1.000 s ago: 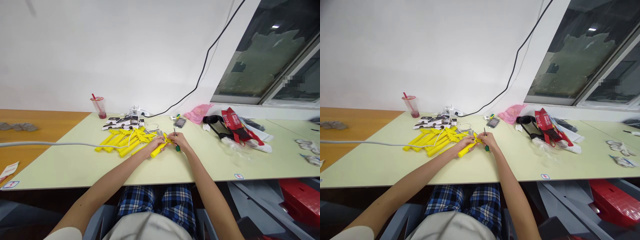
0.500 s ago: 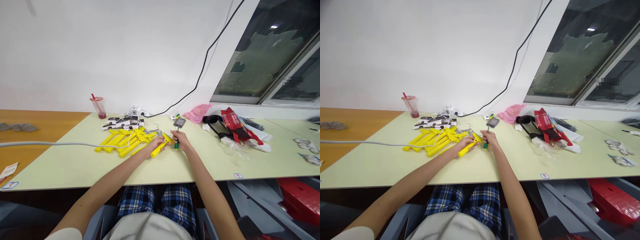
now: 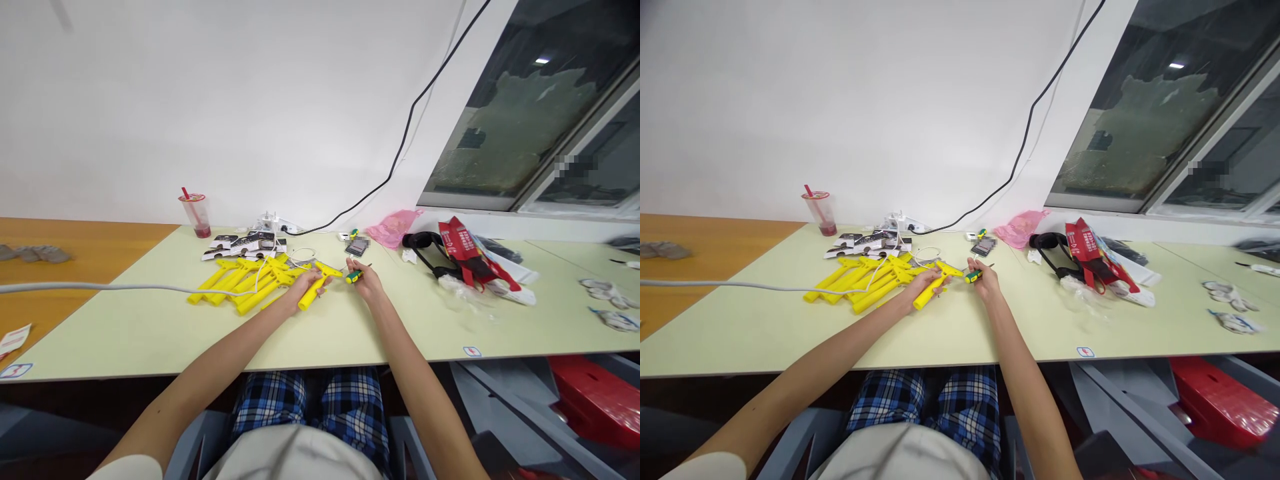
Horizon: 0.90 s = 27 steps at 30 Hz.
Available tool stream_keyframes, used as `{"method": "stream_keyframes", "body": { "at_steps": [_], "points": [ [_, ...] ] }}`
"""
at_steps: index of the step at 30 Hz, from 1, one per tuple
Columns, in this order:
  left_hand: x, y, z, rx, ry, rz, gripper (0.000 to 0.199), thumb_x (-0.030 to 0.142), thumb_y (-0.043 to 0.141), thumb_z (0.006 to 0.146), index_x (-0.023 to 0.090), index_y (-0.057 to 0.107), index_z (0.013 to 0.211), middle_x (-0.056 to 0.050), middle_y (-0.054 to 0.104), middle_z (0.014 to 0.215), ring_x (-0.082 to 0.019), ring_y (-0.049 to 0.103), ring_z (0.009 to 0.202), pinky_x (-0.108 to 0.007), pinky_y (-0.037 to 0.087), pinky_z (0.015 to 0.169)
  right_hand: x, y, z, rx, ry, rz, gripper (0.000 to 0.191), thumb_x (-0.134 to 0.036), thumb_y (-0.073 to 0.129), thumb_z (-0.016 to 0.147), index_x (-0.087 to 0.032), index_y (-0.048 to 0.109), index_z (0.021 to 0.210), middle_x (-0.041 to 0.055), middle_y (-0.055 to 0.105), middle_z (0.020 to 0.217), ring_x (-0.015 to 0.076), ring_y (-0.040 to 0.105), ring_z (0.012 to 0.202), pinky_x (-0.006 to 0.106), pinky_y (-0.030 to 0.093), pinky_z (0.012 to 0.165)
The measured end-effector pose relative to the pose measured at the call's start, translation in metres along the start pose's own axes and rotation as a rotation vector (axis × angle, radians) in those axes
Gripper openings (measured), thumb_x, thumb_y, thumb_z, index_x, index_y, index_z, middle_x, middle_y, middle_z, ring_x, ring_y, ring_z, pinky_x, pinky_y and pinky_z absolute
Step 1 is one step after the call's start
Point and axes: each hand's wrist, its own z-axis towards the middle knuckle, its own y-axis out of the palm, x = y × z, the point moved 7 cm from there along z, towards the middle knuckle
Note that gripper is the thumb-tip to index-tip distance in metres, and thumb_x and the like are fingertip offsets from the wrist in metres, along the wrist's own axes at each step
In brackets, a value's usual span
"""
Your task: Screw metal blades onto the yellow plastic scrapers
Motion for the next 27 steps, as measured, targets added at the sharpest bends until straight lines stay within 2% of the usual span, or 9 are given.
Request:
{"method": "stream_keyframes", "body": {
  "at_steps": [3, 5, 12, 15, 21, 27],
  "points": [
    [0.0, 0.0, 0.0, 0.007, 0.0, 0.002, 0.053, 0.015, 0.081, 0.075, 0.026, 0.043, 0.111, -0.005, 0.079, 0.103, -0.008, 0.054, 0.047, -0.021, 0.044, 0.048, 0.003, -0.001, 0.001, 0.018, -0.012, 0.023, 0.029, 0.006, 0.066, 0.086, -0.018, 0.063, 0.101, 0.0136, 0.084, 0.107, 0.0167, 0.084, 0.091, 0.017, 0.068, 0.072],
    [0.0, 0.0, 0.0, 0.017, 0.001, 0.0, 0.053, 0.014, 0.08, 0.075, 0.026, 0.044, 0.112, -0.005, 0.079, 0.103, -0.008, 0.056, 0.048, -0.02, 0.043, 0.047, 0.004, 0.0, 0.002, 0.01, -0.015, 0.015, 0.028, 0.005, 0.068, 0.087, -0.018, 0.063, 0.102, 0.0163, 0.085, 0.11, 0.0197, 0.085, 0.096, 0.019, 0.07, 0.072],
    [0.001, 0.003, -0.004, 0.011, -0.021, 0.061, 0.046, 0.017, 0.077, 0.077, 0.026, 0.045, 0.109, -0.005, 0.079, 0.099, -0.01, 0.059, 0.049, -0.021, 0.043, 0.048, 0.007, -0.001, 0.003, 0.022, -0.022, 0.047, 0.022, 0.002, 0.064, 0.094, -0.018, 0.061, 0.102, 0.0196, 0.085, 0.112, 0.0189, 0.085, 0.093, 0.022, 0.071, 0.077],
    [0.001, 0.004, -0.005, 0.016, -0.03, 0.046, 0.048, 0.016, 0.078, 0.077, 0.026, 0.045, 0.11, -0.006, 0.08, 0.101, -0.01, 0.06, 0.05, -0.02, 0.044, 0.049, 0.009, -0.002, 0.005, 0.029, -0.026, 0.052, 0.021, 0.002, 0.063, 0.093, -0.018, 0.061, 0.099, 0.018, 0.085, 0.107, 0.0187, 0.085, 0.095, 0.02, 0.071, 0.08],
    [0.002, 0.004, -0.004, 0.039, -0.021, 0.038, 0.048, 0.012, 0.076, 0.076, 0.024, 0.05, 0.114, -0.007, 0.081, 0.105, -0.009, 0.058, 0.047, -0.021, 0.046, 0.047, 0.008, -0.01, 0.014, 0.046, -0.062, -0.037, 0.028, 0.002, 0.074, 0.082, -0.02, 0.062, 0.094, 0.0079, 0.081, 0.092, 0.0211, 0.086, 0.095, 0.023, 0.072, 0.079],
    [0.006, 0.004, -0.004, 0.095, 0.051, -0.039, 0.048, 0.007, 0.072, 0.077, 0.023, 0.051, 0.116, -0.01, 0.08, 0.116, -0.009, 0.061, 0.052, -0.02, 0.047, 0.047, 0.005, -0.01, 0.014, 0.05, -0.085, -0.029, 0.029, -0.001, 0.078, 0.08, -0.019, 0.062, 0.096, 0.0096, 0.082, 0.096, 0.0226, 0.086, 0.095, 0.024, 0.073, 0.078]
  ]
}}
